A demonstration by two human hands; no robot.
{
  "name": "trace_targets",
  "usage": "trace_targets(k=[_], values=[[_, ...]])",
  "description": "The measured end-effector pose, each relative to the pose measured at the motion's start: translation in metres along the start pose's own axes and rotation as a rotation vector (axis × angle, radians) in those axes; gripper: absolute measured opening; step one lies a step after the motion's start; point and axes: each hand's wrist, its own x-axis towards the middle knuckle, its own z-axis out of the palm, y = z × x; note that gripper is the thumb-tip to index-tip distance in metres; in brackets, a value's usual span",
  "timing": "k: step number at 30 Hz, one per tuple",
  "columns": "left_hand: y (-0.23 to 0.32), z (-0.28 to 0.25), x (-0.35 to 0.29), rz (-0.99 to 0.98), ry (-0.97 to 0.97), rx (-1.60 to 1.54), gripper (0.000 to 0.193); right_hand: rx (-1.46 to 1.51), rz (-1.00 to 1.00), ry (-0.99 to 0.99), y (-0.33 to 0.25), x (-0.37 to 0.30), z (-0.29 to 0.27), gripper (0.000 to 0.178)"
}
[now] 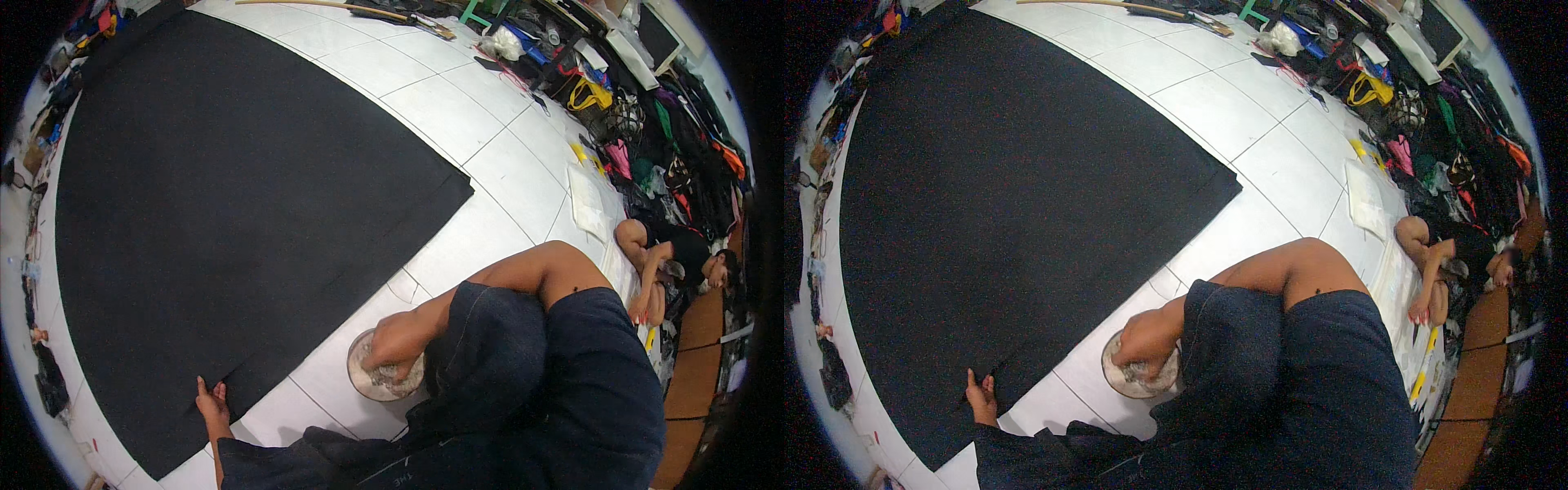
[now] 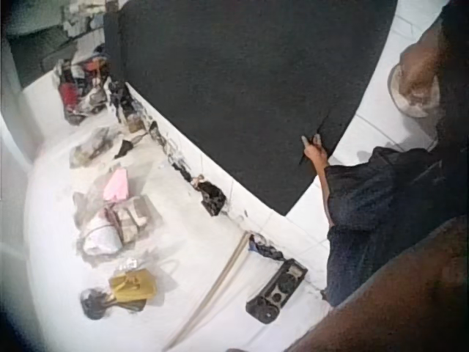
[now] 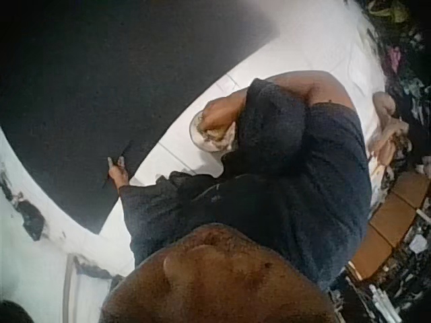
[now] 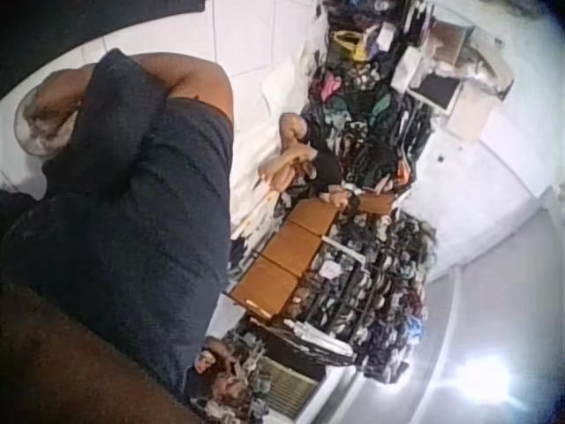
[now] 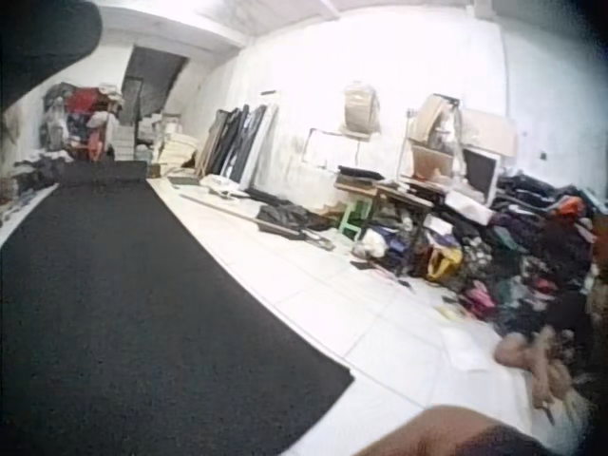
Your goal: The person unrolls a large sheet of black fabric on the floor, uses a wooden pole to smooth it, cuts a section using shears, and then trims a smaller circular piece using a utility knife.
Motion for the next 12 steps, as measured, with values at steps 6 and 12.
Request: trace_targets(k=[6, 12], values=[[0.011, 0.012, -0.023, 0.01, 0.008, 0.172, 0.052, 0.852, 0.325, 0.295, 0.09, -0.018, -0.017, 0.043], [0.012, -0.029, 0.025, -0.044, -0.011, 0.231, 0.054, 0.493, 1.167, 1.024, 0.214, -0.133, -0.057, 0.035]])
